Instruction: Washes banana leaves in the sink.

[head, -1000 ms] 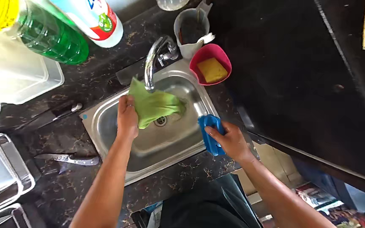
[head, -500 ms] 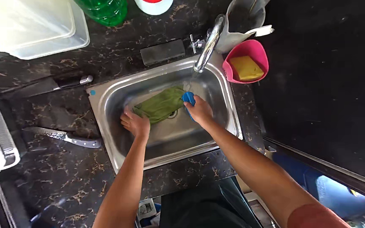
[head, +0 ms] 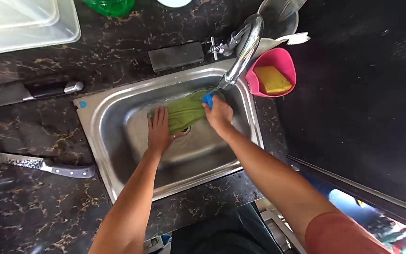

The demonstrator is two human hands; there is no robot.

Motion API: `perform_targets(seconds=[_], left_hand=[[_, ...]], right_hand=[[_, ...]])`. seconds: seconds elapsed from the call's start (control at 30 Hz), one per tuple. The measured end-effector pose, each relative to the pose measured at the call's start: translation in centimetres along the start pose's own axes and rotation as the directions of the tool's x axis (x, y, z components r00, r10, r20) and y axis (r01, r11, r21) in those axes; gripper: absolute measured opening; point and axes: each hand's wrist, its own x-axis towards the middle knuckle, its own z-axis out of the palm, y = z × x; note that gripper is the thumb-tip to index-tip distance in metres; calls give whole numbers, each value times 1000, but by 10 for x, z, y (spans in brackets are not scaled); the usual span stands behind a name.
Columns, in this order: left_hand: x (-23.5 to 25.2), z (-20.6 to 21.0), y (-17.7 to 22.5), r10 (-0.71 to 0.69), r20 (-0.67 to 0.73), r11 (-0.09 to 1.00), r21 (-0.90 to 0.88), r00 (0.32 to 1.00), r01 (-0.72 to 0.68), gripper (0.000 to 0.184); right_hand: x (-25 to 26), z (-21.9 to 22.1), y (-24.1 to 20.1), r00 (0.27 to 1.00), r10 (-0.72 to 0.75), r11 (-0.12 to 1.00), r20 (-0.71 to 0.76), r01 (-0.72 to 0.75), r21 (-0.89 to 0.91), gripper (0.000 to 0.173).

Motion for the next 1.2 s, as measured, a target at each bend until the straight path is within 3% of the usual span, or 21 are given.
perform_targets(seconds=[0.07,0.1,0.2,0.3,0.4,0.5,0.6,0.67,0.73,0.83,0.9,0.93,1.03,1.1,1.2], left_hand=[[-4,9,1,-33,-68,999,4,997,33,87],[-6,12,1,-42,-73,999,32,996,44,84],[-10,9,0,-47,3,997,64,999,47,101],[-24,-3,-13,-108,63,980,176,992,95,117],[-30,-12,-16,-155,122,976,171,980,134,118],[-28,-15,-15,-164,185,971,204,969,125,126],[-31,-17,-16,-156,223,977,178,962,117,124],[-33,-15,-22,-156,204,976,181,967,119,120],[-43,-14,-25,-159,187,973,196,969,122,122],[-41,-14,-26,-144,179,979,168,973,114,124],[-36,-16,-25,-140,204,980,169,969,106,128],[-36,-18,-23,-152,243,978,175,958,111,128],[-43,-23,-29,-161,310,978,180,937,109,117],[-50,-26,-32,-166,296,971,217,941,103,123],[-52,-24,-30,-160,286,974,198,945,106,127]], right_hand=[[-18,16,-23,995,-100,994,3,100,53,45],[-27,27,-40,987,-156,984,34,153,91,46],[-32,56,-75,949,-282,956,137,267,118,42],[-9,52,-56,925,-345,938,160,344,34,40],[19,11,-18,985,-137,989,104,143,-44,47],[8,12,-39,996,-46,999,81,48,-20,44],[-37,63,-87,940,-288,957,186,276,84,36],[-33,72,-88,894,-383,923,232,380,59,36],[-5,49,-53,941,-287,957,182,290,6,42],[28,3,-30,995,-22,996,95,30,-88,47],[4,14,-57,994,-64,997,89,68,-46,42],[-16,33,-77,981,-160,986,111,163,-16,38],[-47,76,-108,888,-371,925,272,379,25,29],[-20,59,-80,918,-304,948,256,318,-15,35],[25,13,-34,989,-47,994,142,60,-90,46]])
